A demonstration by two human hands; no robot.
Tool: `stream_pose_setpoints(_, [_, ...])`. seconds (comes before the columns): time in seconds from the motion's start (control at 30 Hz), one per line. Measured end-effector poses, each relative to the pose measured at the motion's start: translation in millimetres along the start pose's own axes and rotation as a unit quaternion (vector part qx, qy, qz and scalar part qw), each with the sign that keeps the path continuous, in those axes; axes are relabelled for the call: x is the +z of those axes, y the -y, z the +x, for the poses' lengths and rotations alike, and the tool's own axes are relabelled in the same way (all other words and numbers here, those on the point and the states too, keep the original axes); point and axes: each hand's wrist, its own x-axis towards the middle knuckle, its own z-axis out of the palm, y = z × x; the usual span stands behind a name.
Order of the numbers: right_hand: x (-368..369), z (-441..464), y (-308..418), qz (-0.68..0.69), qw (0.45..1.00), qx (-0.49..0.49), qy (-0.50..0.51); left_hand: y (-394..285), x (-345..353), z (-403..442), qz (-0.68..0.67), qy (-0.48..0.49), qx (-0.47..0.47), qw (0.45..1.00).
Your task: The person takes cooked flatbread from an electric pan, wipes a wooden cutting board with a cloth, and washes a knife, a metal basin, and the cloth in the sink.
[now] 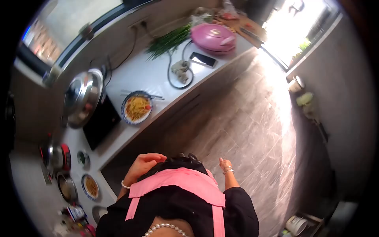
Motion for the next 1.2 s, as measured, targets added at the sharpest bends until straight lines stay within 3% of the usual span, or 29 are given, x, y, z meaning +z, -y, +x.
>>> stream_pose_setpoints(0.07, [12.4, -9.2, -27.1, -0.027, 0.998, -0.005, -0.049, -3.7, 2.7, 27.4, -0.009, 0.045, 0.024, 0.999])
stream_pose_setpoints(0.17, [10.1, -45.7, -54.0, 0.191, 0.972, 0.126, -0.051, -9.4, 10.6, 64.8, 0.017, 0.095, 0.018, 0.995])
stream_pose_setpoints(0.27, [-4.8, -84.1, -66.1, 0.337, 0.888, 0.311, -0.035, -15.4, 28.7, 95.4, 0.029, 0.156, -0.019, 0.987])
stream_pose_setpoints(0.33, [-6.3, -97.1, -90.5, 0.336, 0.891, 0.305, -0.020, -16.5, 44.9, 113.5, 0.017, 0.186, -0.054, 0.981])
stream_pose_setpoints(0.47, [20.3, -72.1, -159.1, 0.411, 0.842, 0.348, -0.011, -25.2, 87.7, 160.6, 0.058, 0.225, -0.103, 0.967])
stream_pose_setpoints(0.57, [68.9, 0.4, -237.7, 0.560, 0.741, 0.369, -0.030, -32.4, 134.3, 204.1, 0.071, 0.248, -0.084, 0.962])
stream_pose_setpoints(0.73, [17.8, 57.4, -266.5, 0.744, 0.579, 0.276, -0.186, -39.7, 244.6, 283.1, 0.046, 0.278, -0.059, 0.958])
stream_pose_setpoints(0.77, [-77.4, 23.7, -203.7, 0.694, 0.612, 0.322, -0.198, -54.0, 272.8, 293.8, 0.073, 0.284, -0.065, 0.954])
stream_pose_setpoints(0.83, [-122.3, 43.7, -208.8, 0.679, 0.656, 0.252, -0.213, -62.0, 317.6, 320.3, 0.032, 0.328, -0.066, 0.942])
stream_pose_setpoints(0.9, [-178.7, 51.3, -203.9, 0.663, 0.668, 0.250, -0.225, -71.7, 353.0, 343.9, 0.044, 0.355, -0.086, 0.930])
stream_pose_setpoints(0.97, [-214.3, 61.7, -208.8, 0.686, 0.643, 0.236, -0.244, -77.0, 380.2, 365.9, 0.054, 0.378, -0.096, 0.919])
stream_pose_setpoints(1.2, [-262.1, 96.8, -218.8, 0.579, 0.703, 0.323, -0.256, -89.3, 460.1, 480.7, 0.110, 0.445, -0.135, 0.878])
